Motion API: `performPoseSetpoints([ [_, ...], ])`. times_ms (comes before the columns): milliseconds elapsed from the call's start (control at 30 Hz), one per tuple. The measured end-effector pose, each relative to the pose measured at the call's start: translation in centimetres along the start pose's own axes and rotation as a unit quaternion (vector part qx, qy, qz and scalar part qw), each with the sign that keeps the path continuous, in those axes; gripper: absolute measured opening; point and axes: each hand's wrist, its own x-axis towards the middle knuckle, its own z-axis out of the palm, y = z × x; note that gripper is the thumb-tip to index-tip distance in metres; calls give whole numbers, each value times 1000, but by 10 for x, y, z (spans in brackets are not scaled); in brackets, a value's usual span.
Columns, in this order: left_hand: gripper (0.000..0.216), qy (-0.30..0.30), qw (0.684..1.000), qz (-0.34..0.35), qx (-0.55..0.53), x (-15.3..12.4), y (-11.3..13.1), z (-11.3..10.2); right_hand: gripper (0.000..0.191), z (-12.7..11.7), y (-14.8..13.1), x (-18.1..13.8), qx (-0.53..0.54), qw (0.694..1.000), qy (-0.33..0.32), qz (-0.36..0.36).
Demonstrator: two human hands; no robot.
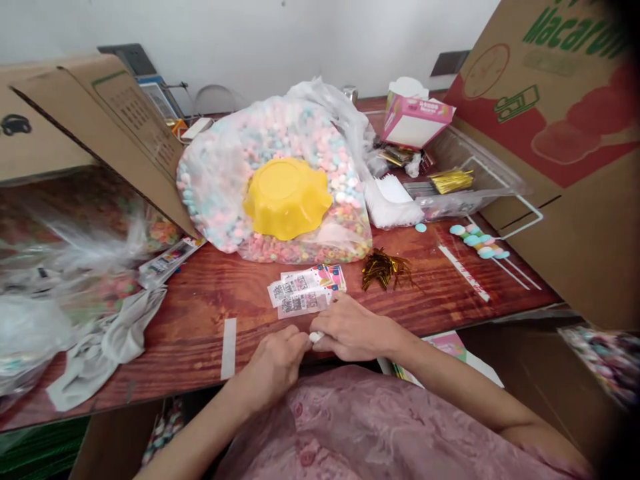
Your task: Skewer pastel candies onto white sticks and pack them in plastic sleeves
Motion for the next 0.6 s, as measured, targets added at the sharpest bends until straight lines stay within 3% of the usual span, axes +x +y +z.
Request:
performPoseSetpoints([
  [67,29,44,989,64,125,3,1,9,17,1,4,-6,44,997,38,43],
  [167,29,80,983,76,145,6,-5,16,13,5,17,-27,38,973,189,128],
  [233,31,103,992,30,69,8,-8,15,18,9,32,-54,-20,933,282,220],
  [300,34,124,990,-50,-51,9,-8,14,23,15,50,-88,-117,842,392,353],
  [400,37,136,939,-178,-262,15,-2,14,27,29,75,-134,-138,800,403,424],
  [500,34,127,843,-257,-455,24,6,19,25,40,91,-152,-153,803,340,465],
  [600,34,124,762,-270,-576,31,12,23,21,36,93,-147,-160,823,295,459],
])
